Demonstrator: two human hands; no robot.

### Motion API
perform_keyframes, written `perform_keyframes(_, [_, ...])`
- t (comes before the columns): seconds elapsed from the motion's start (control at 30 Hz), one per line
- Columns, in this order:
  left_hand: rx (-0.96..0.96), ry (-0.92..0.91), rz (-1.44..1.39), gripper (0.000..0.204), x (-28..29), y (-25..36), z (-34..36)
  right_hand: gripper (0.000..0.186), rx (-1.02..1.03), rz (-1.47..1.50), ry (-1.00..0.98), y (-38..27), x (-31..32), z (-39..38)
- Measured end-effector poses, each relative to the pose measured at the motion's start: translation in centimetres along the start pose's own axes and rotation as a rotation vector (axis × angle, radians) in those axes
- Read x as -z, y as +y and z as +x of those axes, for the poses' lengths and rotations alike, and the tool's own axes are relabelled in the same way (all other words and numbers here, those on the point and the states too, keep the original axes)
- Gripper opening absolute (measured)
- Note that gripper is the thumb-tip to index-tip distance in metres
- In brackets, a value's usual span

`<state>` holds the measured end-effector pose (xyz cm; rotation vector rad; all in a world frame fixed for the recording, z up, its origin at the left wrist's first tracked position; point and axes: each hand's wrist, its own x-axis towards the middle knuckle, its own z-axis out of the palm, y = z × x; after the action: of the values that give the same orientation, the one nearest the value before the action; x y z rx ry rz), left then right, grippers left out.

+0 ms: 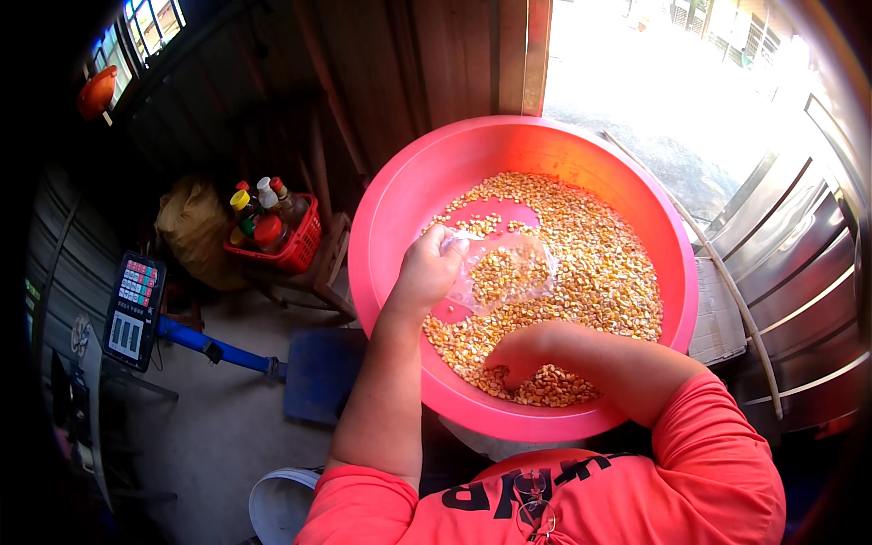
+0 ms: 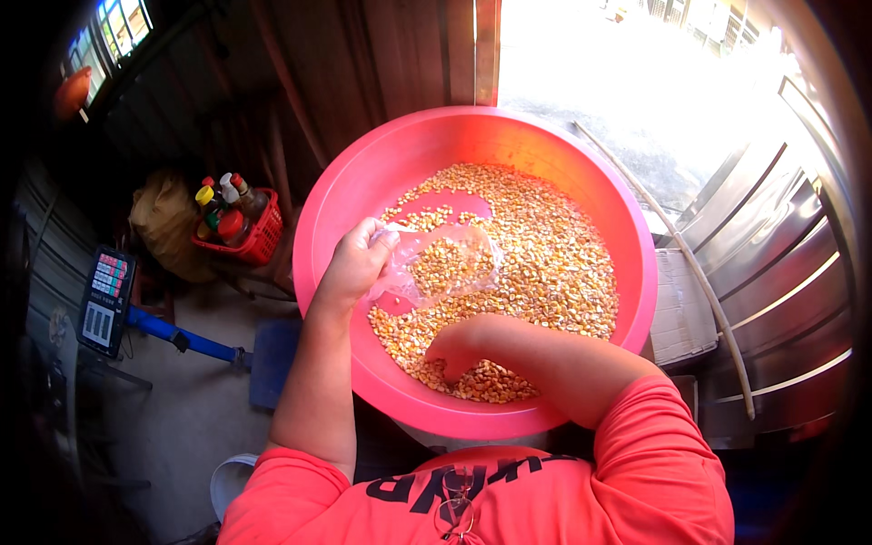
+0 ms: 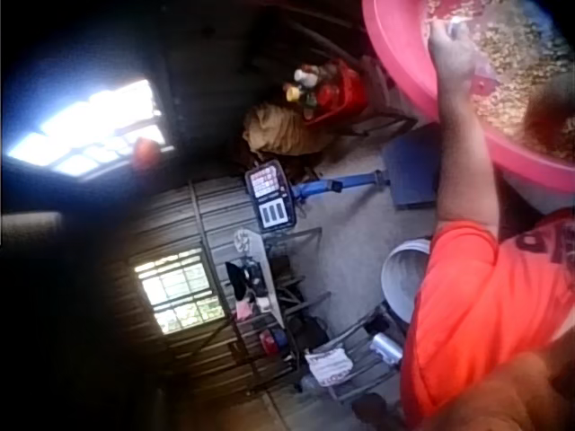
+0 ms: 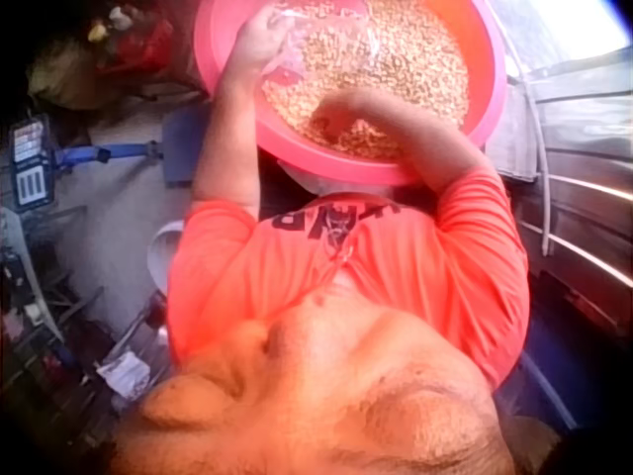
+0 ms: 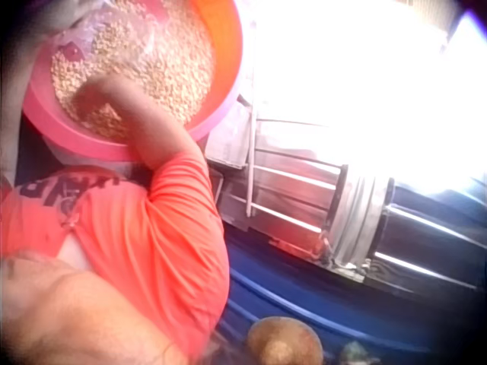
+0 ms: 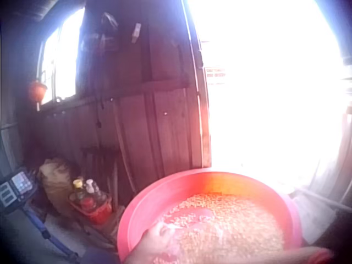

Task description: The person scoops handfuls of corn kernels from a large basin into a small plastic bag and then places the filled bag into a cardboard box.

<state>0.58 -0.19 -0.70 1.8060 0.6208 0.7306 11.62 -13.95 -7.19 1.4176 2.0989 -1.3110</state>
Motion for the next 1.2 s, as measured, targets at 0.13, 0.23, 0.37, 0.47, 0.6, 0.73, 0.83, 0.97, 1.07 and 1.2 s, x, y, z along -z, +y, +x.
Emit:
perform_keyframes(0.13, [-0.055,-0.007,0.001,0.015,-0.2,0.0,0.0,0.028,0.001,0.007,-0.018,0.5,0.0,0.1])
perform_keyframes(0.23, [-0.057,0.002,0.000,0.015,-0.1,-0.2,0.0,0.022,-0.064,0.185,-0.007,0.8,1.5,-1.0])
perform_keyframes(0.37, [-0.055,0.005,-0.011,0.015,-0.2,-0.2,-0.1,0.017,0.017,0.634,0.263,2.6,3.6,-3.0])
perform_keyframes(0.47, [-0.065,0.009,0.011,0.014,-0.3,-0.1,0.1,0.023,0.129,1.139,0.587,4.6,3.4,-2.6])
perform_keyframes(0.6, [-0.059,0.006,0.004,0.014,-0.3,0.0,0.0,0.045,0.234,1.220,0.822,6.2,3.7,-2.6])
perform_keyframes(0.73, [-0.061,0.009,0.003,0.014,-0.3,0.0,0.0,0.046,0.264,1.104,1.037,5.8,3.9,-2.9])
perform_keyframes(0.83, [-0.081,0.011,0.018,0.014,-0.3,-0.4,0.1,0.035,0.238,1.033,1.041,5.9,4.2,-3.5])
perform_keyframes(0.97, [-0.066,0.017,0.027,0.014,-0.2,-0.4,0.0,0.023,0.095,0.934,0.632,3.9,4.5,-4.5])
perform_keyframes(1.07, [0.011,0.037,0.044,0.018,-0.1,-0.1,0.0,0.029,0.004,0.433,0.509,2.3,3.0,-3.5])
perform_keyframes(1.2, [0.026,0.018,0.022,0.017,0.0,0.0,-0.1,0.038,-0.069,0.074,0.187,0.2,1.6,-1.7])
